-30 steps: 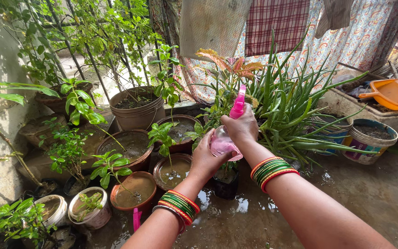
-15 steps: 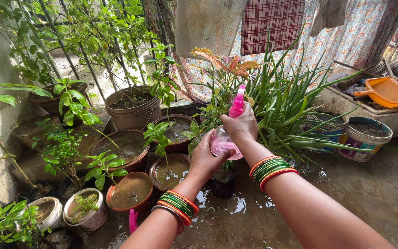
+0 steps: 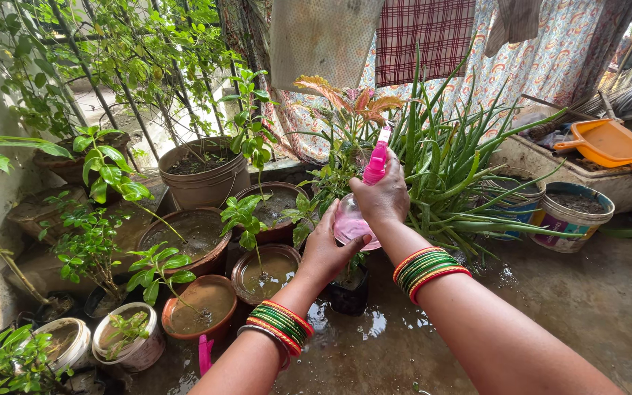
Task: The person uses a pink spray bottle to spray water onto various potted plants, including an aloe vera plant, while kneeling or sitting on the floor of a balcony.
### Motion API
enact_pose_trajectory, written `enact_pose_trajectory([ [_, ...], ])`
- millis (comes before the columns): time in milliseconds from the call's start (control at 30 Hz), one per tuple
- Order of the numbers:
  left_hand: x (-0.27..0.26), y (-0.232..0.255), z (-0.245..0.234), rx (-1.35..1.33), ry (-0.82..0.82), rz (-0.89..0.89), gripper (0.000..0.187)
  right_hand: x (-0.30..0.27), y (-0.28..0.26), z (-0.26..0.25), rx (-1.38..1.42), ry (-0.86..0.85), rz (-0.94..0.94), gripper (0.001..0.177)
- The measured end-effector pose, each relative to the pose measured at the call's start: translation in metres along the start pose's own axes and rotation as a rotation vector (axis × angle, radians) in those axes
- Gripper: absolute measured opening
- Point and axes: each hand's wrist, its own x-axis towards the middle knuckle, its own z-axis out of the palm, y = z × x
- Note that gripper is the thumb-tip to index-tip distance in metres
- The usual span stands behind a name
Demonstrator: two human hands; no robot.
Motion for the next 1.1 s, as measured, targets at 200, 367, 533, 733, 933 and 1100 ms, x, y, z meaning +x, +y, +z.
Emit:
enact_pose_trajectory([
  [200, 0.0, 0.001, 0.002, 0.015, -0.017, 0.012, 0.104, 0.003, 0.001, -0.002, -0.061, -0.085, 0.122, 0.07],
  [367, 0.004, -0.007, 0.004, 0.035, -0.042, 0.021, 0.106, 0.002, 0.002, -0.002, -0.025, -0.04, 0.045, 0.076],
  [533, 0.003, -0.012, 0.004, 0.029, -0.059, 0.036, 0.106, 0.005, 0.003, -0.003, -0.077, -0.13, 0.13, 0.073],
  [733, 0.004, -0.013, 0.004, 0.04, -0.083, 0.008, 0.105, 0.003, 0.001, -0.003, -0.055, -0.12, 0.114, 0.077],
  [933, 0.004, -0.018, 0.004, 0.027, -0.089, 0.029, 0.105, 0.004, 0.001, -0.005, -0.079, -0.157, 0.136, 0.075],
  [1100, 0.006, -0.021, 0.005, 0.044, -0.085, 0.037, 0.103, 0.003, 0.002, -0.002, -0.056, -0.113, 0.097, 0.075],
])
